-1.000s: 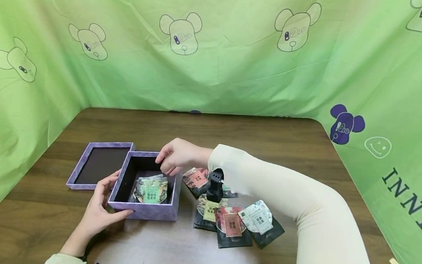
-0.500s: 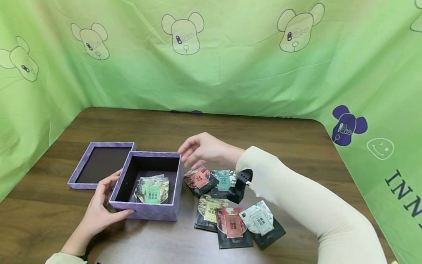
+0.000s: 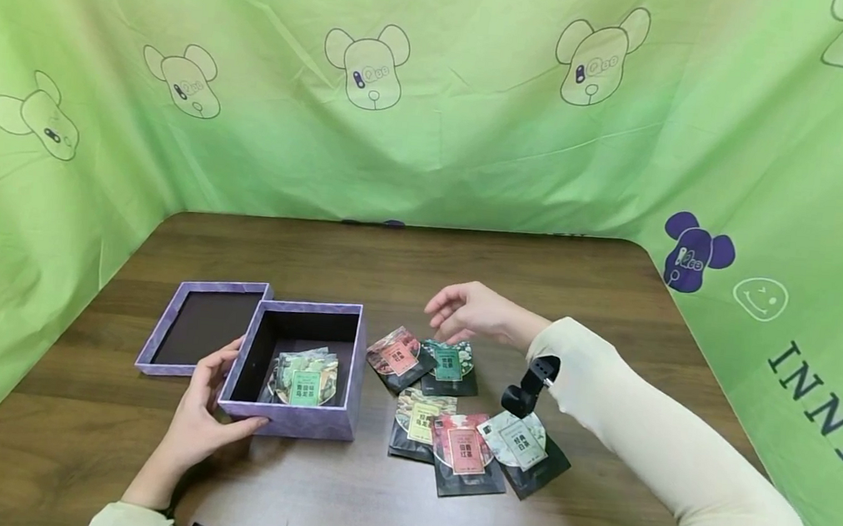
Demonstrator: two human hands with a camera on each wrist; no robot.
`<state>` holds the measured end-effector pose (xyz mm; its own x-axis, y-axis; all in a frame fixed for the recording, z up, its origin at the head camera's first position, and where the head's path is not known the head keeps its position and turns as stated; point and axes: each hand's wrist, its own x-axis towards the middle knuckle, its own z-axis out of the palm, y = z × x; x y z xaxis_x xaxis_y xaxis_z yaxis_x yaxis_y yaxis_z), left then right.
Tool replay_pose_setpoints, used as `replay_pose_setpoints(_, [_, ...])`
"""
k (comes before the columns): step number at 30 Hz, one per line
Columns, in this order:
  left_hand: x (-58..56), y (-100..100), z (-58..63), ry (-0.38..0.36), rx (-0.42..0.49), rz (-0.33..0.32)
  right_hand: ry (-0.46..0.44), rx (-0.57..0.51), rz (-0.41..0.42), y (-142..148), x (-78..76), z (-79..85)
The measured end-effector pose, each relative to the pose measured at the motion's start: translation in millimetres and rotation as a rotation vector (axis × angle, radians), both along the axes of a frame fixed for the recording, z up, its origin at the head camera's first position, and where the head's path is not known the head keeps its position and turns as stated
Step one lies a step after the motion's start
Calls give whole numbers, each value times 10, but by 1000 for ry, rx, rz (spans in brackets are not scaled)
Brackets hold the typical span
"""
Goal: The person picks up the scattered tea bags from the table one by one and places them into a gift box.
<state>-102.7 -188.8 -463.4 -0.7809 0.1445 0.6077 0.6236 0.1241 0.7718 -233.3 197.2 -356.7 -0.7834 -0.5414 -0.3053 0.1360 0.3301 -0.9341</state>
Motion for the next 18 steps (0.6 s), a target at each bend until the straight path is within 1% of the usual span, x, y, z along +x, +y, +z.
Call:
replay_pose_setpoints(4, [1,0,-8,2,1,0,-11,11,-28,116,-15,-178])
replay_pose_setpoints(8, [6,2,-6,1,-1,2,3,43,-41,201,-14,-307])
replay_pose_setpoints(12, [6,0,-6,-1,-2,2,53,113,-45,274,-11,-422])
replay_pose_setpoints(16, [4,-3,-7,-3,-2,2,133,208,-48,303,-4,-520])
replay_pose_setpoints(18, [1,-4,-7,-2,-2,4,181,246,-29,306,4,-550])
